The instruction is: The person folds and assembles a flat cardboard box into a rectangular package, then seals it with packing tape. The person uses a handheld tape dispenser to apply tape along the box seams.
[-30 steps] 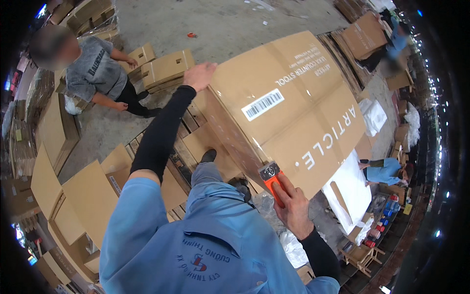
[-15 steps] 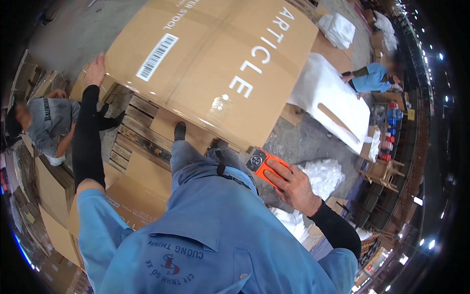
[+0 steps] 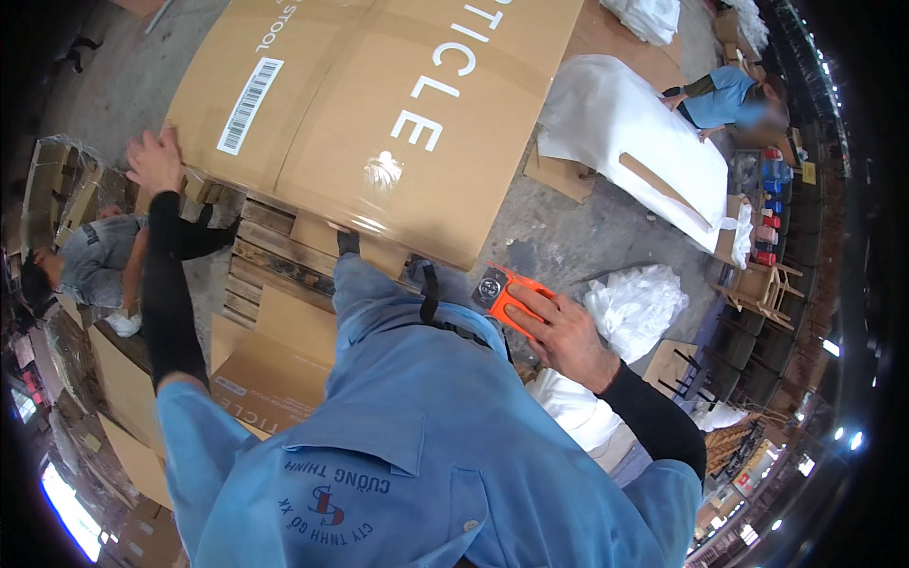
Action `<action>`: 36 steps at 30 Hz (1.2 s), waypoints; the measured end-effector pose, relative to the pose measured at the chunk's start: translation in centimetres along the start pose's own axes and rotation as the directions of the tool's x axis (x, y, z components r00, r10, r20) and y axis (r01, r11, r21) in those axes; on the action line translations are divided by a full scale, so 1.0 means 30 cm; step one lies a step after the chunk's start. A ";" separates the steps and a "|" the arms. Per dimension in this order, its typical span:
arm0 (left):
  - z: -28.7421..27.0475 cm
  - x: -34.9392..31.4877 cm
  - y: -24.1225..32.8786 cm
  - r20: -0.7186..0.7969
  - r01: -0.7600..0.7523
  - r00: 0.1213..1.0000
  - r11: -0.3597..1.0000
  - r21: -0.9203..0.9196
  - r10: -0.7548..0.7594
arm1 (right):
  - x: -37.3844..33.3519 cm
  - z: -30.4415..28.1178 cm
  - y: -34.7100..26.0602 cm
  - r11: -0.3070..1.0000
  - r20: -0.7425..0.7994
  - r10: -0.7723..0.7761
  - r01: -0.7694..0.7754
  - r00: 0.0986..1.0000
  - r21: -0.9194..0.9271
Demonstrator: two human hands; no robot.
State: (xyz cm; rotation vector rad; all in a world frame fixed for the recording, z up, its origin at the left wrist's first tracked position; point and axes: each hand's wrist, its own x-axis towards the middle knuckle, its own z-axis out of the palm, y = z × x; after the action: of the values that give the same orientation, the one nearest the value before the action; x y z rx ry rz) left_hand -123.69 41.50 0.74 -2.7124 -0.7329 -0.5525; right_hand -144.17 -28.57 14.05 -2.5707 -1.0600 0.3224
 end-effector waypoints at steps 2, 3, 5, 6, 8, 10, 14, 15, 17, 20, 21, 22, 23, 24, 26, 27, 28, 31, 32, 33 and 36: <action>-0.080 -0.134 0.155 -0.133 -0.246 0.966 0.945 -0.217 0.221 | 0.026 -0.016 -0.031 0.998 0.050 0.057 -0.055 0.997 -0.026; -0.202 -0.263 0.332 -0.217 -0.380 0.925 0.808 -0.450 0.313 | 0.034 -0.025 -0.060 0.994 0.073 0.102 -0.099 0.992 -0.042; -0.473 -0.501 0.565 -0.220 -0.628 0.725 0.497 -0.599 0.652 | 0.068 -0.049 -0.099 0.991 0.088 0.115 -0.108 0.990 -0.080; -0.605 -0.622 0.685 -0.209 -0.660 0.583 0.307 -0.686 0.786 | 0.091 -0.059 -0.114 0.989 0.096 0.117 -0.107 0.989 -0.102; -0.720 -0.804 0.817 -0.206 -0.514 0.387 0.024 -0.858 0.899 | 0.151 -0.077 -0.144 0.983 0.167 0.137 -0.113 0.976 -0.144; -0.705 -0.926 0.910 -0.333 -0.745 0.336 0.032 -0.667 0.881 | 0.212 -0.072 -0.144 0.967 0.365 0.150 -0.059 0.919 -0.248; -0.742 -0.915 0.896 -0.330 -0.779 0.268 0.002 -0.627 0.905 | 0.150 0.140 0.068 0.968 0.508 0.125 0.008 0.852 -0.252; -0.722 -0.927 0.897 -0.348 -0.793 0.273 0.005 -0.610 0.897 | 0.124 0.172 0.138 0.962 0.502 0.197 -0.068 0.842 -0.264; -0.664 -0.948 0.907 -0.416 -0.805 0.299 -0.007 -0.593 0.859 | 0.064 0.189 0.238 0.958 0.398 0.281 -0.235 0.873 -0.162; -0.696 -0.974 0.888 -0.357 -0.639 0.525 0.080 -0.765 0.772 | 0.038 0.092 0.280 0.895 0.045 0.424 -0.426 0.905 0.135; -0.691 -0.990 0.865 -0.318 -0.560 0.669 0.175 -0.810 0.671 | 0.014 0.091 0.297 0.673 0.066 0.625 -0.580 0.778 0.459; -0.660 -0.991 0.862 -0.233 -0.441 0.824 0.326 -0.836 0.517 | 0.002 0.086 0.302 0.475 0.083 0.715 -0.569 0.694 0.671; -0.623 -0.981 0.867 -0.156 -0.298 0.930 0.435 -0.850 0.334 | -0.012 0.082 0.309 0.255 0.098 0.796 -0.477 0.598 0.841; -0.600 -0.955 0.862 -0.078 -0.135 0.988 0.506 -0.852 0.132 | 0.002 0.081 0.295 0.168 0.037 0.820 -0.303 0.571 0.938; -0.568 -0.853 0.830 0.002 0.040 0.997 0.537 -0.843 -0.072 | 0.059 0.087 0.224 -0.048 -0.020 0.888 0.136 0.459 0.990; -0.523 -0.797 0.812 0.048 0.160 0.976 0.547 -0.821 -0.214 | 0.084 0.109 0.217 -0.066 -0.037 0.883 0.201 0.468 0.977; -0.483 -0.723 0.801 0.085 0.267 0.936 0.532 -0.804 -0.343 | 0.109 0.132 0.219 -0.078 -0.061 0.883 0.275 0.465 0.958; -0.319 -0.526 0.641 0.209 0.429 0.847 0.395 -0.812 -0.489 | 0.262 0.172 0.162 -0.071 -0.121 0.867 0.361 0.483 0.930; -0.255 -0.471 0.586 0.176 0.408 0.848 0.404 -0.819 -0.499 | 0.303 0.177 0.119 -0.056 -0.141 0.867 0.375 0.478 0.925; -0.190 -0.412 0.536 0.177 0.424 0.851 0.449 -0.787 -0.494 | 0.344 0.185 0.084 -0.045 -0.168 0.829 0.363 0.534 0.931; -0.038 -0.223 0.407 0.190 0.453 0.840 0.463 -0.762 -0.509 | 0.442 0.236 0.011 0.002 -0.225 0.703 0.314 0.675 0.949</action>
State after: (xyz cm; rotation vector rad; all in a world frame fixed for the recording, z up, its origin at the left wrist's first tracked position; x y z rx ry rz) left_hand -122.90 28.11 -3.11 -3.1866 -1.5959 -1.3916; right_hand -137.09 -17.72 6.39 -1.1210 0.1295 0.0377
